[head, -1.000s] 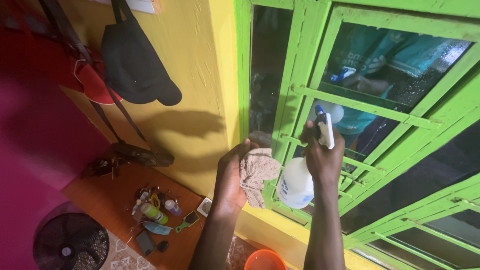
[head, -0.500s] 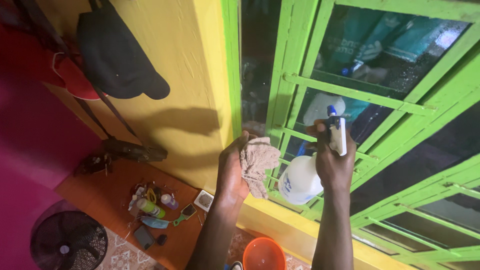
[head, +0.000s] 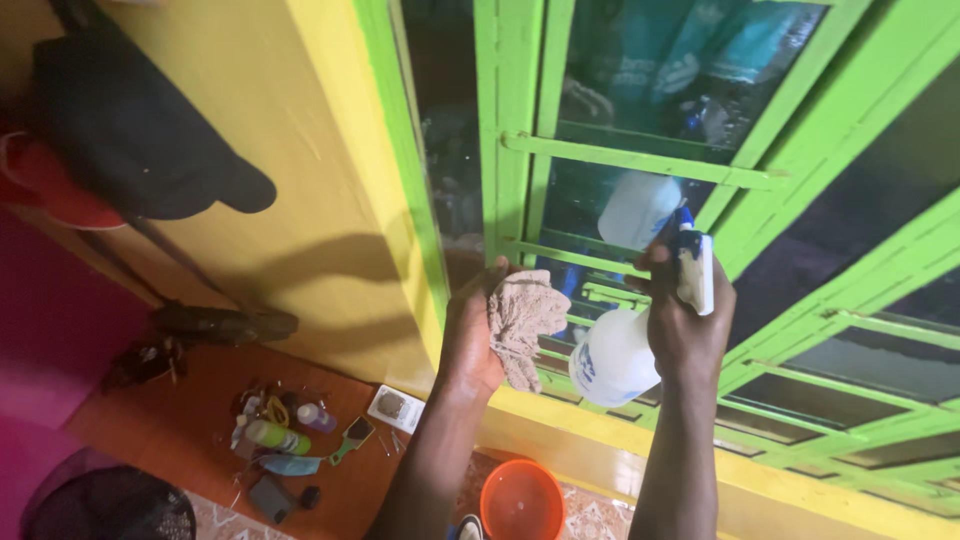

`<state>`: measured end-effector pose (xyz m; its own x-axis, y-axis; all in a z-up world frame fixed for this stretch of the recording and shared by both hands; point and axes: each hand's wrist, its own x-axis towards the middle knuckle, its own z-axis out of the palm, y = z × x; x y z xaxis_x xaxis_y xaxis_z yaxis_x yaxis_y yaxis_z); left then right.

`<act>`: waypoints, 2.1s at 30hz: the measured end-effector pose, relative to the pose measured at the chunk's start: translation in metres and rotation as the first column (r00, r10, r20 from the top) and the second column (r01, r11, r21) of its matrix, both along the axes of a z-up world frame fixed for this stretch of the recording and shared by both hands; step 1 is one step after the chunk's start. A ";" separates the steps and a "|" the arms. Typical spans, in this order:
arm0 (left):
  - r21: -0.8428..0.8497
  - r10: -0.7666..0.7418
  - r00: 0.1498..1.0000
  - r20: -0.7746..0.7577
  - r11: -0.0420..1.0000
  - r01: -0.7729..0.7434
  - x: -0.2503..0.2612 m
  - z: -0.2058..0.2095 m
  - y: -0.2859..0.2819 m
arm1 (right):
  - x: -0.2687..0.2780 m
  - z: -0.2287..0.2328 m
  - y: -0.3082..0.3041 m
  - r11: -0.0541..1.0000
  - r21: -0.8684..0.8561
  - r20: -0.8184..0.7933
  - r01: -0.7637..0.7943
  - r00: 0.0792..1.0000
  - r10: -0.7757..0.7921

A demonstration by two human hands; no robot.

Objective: The person sprays a cleaning solution from a bottle onto the glass panes of a window and then wipes the glass with a cloth.

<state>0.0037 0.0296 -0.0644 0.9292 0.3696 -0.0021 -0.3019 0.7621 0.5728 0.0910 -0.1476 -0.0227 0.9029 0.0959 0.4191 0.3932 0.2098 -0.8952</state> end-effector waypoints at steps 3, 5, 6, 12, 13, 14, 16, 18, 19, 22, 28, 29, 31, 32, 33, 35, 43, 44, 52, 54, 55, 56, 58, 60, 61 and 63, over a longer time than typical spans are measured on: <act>-0.023 -0.017 1.000 -0.007 1.000 0.017 0.006 -0.008 -0.007 | 0.003 -0.004 -0.015 0.984 -0.065 -0.193 0.163 0.966 -0.173; -0.025 -0.023 0.999 -0.036 0.999 0.022 0.011 -0.011 -0.009 | 0.002 -0.006 -0.026 0.962 -0.137 -0.214 0.237 0.941 -0.263; -0.059 -0.067 0.996 -0.051 0.996 0.064 0.014 -0.014 -0.009 | 0.003 -0.006 -0.030 0.960 -0.137 -0.212 0.243 0.940 -0.268; -0.237 -0.191 0.979 0.069 0.950 0.202 0.028 -0.037 -0.010 | 0.006 -0.012 -0.041 0.984 0.009 -0.045 0.176 0.984 -0.175; -0.241 -0.267 0.944 0.196 0.920 0.310 0.029 -0.039 -0.009 | 0.007 -0.014 -0.042 0.980 0.027 -0.078 0.199 0.977 -0.197; -0.239 -0.268 0.943 0.197 0.920 0.312 0.030 -0.040 -0.010 | 0.007 -0.016 -0.043 0.974 0.044 -0.111 0.223 0.970 -0.217; -0.364 -0.235 0.972 0.009 0.905 0.222 0.030 -0.036 -0.014 | 0.005 -0.021 -0.046 0.965 -0.006 -0.164 0.261 0.952 -0.259; -0.364 -0.244 0.969 0.040 0.900 0.242 0.025 -0.028 -0.015 | 0.004 -0.025 -0.046 0.954 -0.061 -0.213 0.292 0.930 -0.298; -0.364 -0.256 0.964 0.069 0.893 0.263 0.022 -0.025 -0.016 | 0.004 -0.027 -0.045 0.967 -0.032 -0.188 0.254 0.948 -0.256; -0.354 -0.218 0.976 -0.002 0.913 0.203 0.018 -0.017 -0.016 | 0.003 -0.033 -0.040 0.992 -0.009 -0.106 0.125 0.986 -0.126; -0.331 -0.228 0.972 -0.050 0.922 0.199 0.012 -0.020 -0.009 | -0.005 -0.037 -0.019 0.992 -0.083 -0.194 0.094 0.975 -0.109; -0.331 -0.220 0.974 -0.051 0.924 0.192 0.010 -0.021 -0.007 | -0.007 -0.036 -0.016 0.980 -0.151 -0.227 0.127 0.961 -0.159; -0.338 -0.230 0.973 -0.018 0.918 0.210 0.005 -0.023 -0.002 | -0.009 -0.031 -0.011 0.977 -0.178 -0.227 0.117 0.961 -0.157; -0.338 -0.222 0.975 -0.021 0.919 0.202 0.002 -0.023 0.001 | -0.010 -0.028 -0.008 0.972 -0.206 -0.226 0.115 0.960 -0.162; -0.334 -0.209 0.978 0.006 0.921 0.199 0.000 -0.022 0.004 | -0.012 -0.027 -0.005 0.972 -0.207 -0.228 0.108 0.961 -0.155; -0.329 -0.190 0.981 0.032 0.925 0.190 -0.004 -0.021 0.009 | -0.013 -0.026 0.000 0.991 -0.126 -0.055 -0.050 0.998 0.043; -0.299 -0.085 0.996 -0.017 0.951 0.076 -0.018 -0.018 0.023 | -0.011 -0.044 0.022 0.957 -0.276 -0.282 -0.088 0.959 0.007; -0.300 -0.078 0.997 -0.019 0.951 0.069 -0.019 -0.018 0.025 | -0.011 -0.045 0.023 0.934 -0.347 -0.322 -0.080 0.946 -0.039; -0.325 -0.065 0.998 -0.026 0.944 0.053 -0.023 -0.016 0.028 | -0.011 -0.062 0.022 0.967 -0.200 -0.140 -0.156 0.982 0.129; -0.337 -0.085 0.996 -0.006 0.938 0.078 -0.023 -0.018 0.026 | -0.008 -0.064 0.015 0.964 -0.249 -0.264 -0.097 0.964 0.029; -0.347 -0.103 0.995 0.013 0.932 0.101 -0.022 -0.019 0.026 | -0.007 -0.064 0.010 0.960 -0.272 -0.299 -0.061 0.954 -0.024; -0.347 -0.106 0.994 0.013 0.932 0.103 -0.020 -0.020 0.026 | -0.005 -0.064 0.007 0.955 -0.297 -0.333 -0.027 0.940 -0.077; -0.330 -0.106 0.994 0.035 0.937 0.112 -0.016 -0.023 0.024 | -0.001 -0.065 -0.002 0.983 -0.170 -0.255 -0.065 0.967 0.019; -0.325 -0.149 0.987 0.062 0.932 0.161 -0.014 -0.024 0.021 | -0.002 -0.068 -0.008 0.993 -0.048 -0.168 -0.112 0.980 0.102; -0.315 -0.185 0.978 0.094 0.927 0.206 -0.012 -0.025 0.020 | -0.002 -0.070 -0.011 0.992 -0.060 -0.130 -0.108 0.986 0.100; -0.322 -0.188 0.980 0.058 0.926 0.197 -0.010 -0.026 0.015 | -0.001 -0.074 -0.016 0.992 -0.071 -0.093 -0.099 0.991 0.093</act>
<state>-0.0064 0.0447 -0.0903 0.9838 0.1665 -0.0669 -0.1419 0.9500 0.2780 0.0903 -0.1639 -0.0972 0.9216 0.2123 0.3251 0.2919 0.1732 -0.9406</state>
